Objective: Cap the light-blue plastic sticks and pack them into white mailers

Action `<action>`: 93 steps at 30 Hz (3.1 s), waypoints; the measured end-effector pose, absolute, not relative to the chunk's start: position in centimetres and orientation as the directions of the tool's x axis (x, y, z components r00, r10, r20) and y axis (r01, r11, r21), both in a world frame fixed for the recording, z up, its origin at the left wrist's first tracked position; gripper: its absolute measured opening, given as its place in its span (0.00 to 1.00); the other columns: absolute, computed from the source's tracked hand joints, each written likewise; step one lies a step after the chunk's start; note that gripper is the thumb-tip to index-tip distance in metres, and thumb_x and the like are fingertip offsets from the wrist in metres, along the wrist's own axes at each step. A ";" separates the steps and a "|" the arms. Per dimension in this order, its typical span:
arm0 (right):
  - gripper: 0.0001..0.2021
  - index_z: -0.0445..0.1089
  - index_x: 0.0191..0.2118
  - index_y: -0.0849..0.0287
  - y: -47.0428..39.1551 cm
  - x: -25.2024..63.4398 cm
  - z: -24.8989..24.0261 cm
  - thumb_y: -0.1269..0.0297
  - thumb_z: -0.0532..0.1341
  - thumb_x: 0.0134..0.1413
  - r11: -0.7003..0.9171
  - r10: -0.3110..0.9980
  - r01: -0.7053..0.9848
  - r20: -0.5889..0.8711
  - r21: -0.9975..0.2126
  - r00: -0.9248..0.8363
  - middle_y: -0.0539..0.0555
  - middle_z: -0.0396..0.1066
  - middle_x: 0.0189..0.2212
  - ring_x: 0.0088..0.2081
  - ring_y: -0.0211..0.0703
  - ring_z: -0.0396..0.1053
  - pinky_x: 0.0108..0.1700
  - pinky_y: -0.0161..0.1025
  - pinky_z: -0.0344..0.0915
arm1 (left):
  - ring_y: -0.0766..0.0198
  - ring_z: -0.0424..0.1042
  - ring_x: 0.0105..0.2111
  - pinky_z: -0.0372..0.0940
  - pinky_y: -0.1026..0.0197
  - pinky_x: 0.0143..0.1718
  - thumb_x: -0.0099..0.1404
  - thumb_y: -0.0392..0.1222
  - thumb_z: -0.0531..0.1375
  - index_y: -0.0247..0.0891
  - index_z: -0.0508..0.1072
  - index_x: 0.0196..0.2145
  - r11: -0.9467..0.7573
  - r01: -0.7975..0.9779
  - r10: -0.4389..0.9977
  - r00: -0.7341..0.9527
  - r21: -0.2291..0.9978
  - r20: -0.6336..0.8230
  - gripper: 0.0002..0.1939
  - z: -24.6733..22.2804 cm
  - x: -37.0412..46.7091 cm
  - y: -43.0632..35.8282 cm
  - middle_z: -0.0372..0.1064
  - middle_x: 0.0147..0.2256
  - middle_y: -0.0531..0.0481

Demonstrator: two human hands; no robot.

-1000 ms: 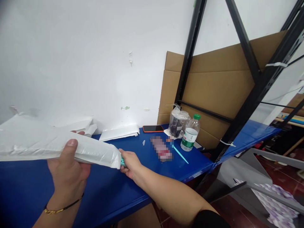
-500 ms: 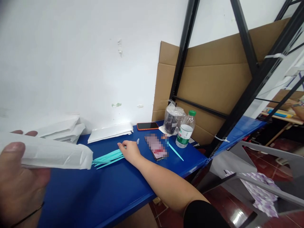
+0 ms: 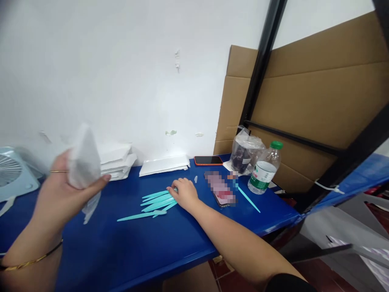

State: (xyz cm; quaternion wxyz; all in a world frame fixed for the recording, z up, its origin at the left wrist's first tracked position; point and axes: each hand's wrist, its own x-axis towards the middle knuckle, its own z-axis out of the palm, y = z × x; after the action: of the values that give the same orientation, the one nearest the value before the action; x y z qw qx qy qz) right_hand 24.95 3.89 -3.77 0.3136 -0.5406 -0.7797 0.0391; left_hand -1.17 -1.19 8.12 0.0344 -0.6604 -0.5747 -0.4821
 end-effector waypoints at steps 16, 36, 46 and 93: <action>0.15 0.73 0.36 0.58 7.4 31.2 0.7 0.80 0.58 0.41 0.323 0.939 0.883 0.233 -0.340 -0.253 0.56 0.69 0.37 0.37 0.42 0.66 0.38 0.34 0.58 | 0.56 0.63 0.50 0.57 0.57 0.51 0.61 0.51 0.49 0.42 0.64 0.53 -0.513 0.771 0.852 0.510 0.378 0.115 0.24 2.6 1.8 2.1 0.62 0.52 0.45; 0.08 0.73 0.33 0.59 6.9 30.8 -0.5 0.71 0.57 0.47 0.456 0.890 0.740 0.232 -0.494 -0.394 0.51 0.71 0.29 0.29 0.37 0.66 0.32 0.32 0.59 | 0.59 0.67 0.40 0.59 0.59 0.40 0.60 0.42 0.51 0.42 0.68 0.42 -0.446 0.814 0.892 0.371 0.371 0.257 0.13 -1.3 3.3 5.3 0.67 0.43 0.47; 0.08 0.74 0.34 0.57 6.8 29.2 -1.0 0.70 0.60 0.47 0.517 0.856 0.744 0.265 -0.424 -0.444 0.52 0.70 0.32 0.32 0.37 0.66 0.35 0.32 0.59 | 0.64 0.67 0.29 0.57 0.64 0.28 0.60 0.45 0.51 0.40 0.71 0.30 -0.474 0.768 0.868 0.489 0.431 0.083 0.10 -1.3 3.6 4.7 0.69 0.29 0.51; 0.07 0.71 0.30 0.62 11.0 24.9 -2.0 0.64 0.63 0.43 0.452 0.877 0.734 0.102 -0.507 -0.470 0.50 0.68 0.24 0.25 0.34 0.62 0.27 0.30 0.56 | 0.60 0.68 0.40 0.58 0.62 0.38 0.60 0.43 0.54 0.43 0.71 0.40 -0.398 0.870 0.907 0.325 0.291 0.268 0.12 -1.8 2.3 6.1 0.69 0.41 0.49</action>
State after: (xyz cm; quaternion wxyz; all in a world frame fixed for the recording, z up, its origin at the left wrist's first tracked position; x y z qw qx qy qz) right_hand 24.91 11.03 -2.00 0.1777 -0.4831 -0.8334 0.2013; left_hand 2.34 6.13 -1.82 -0.0469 -0.8125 -0.5468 -0.1966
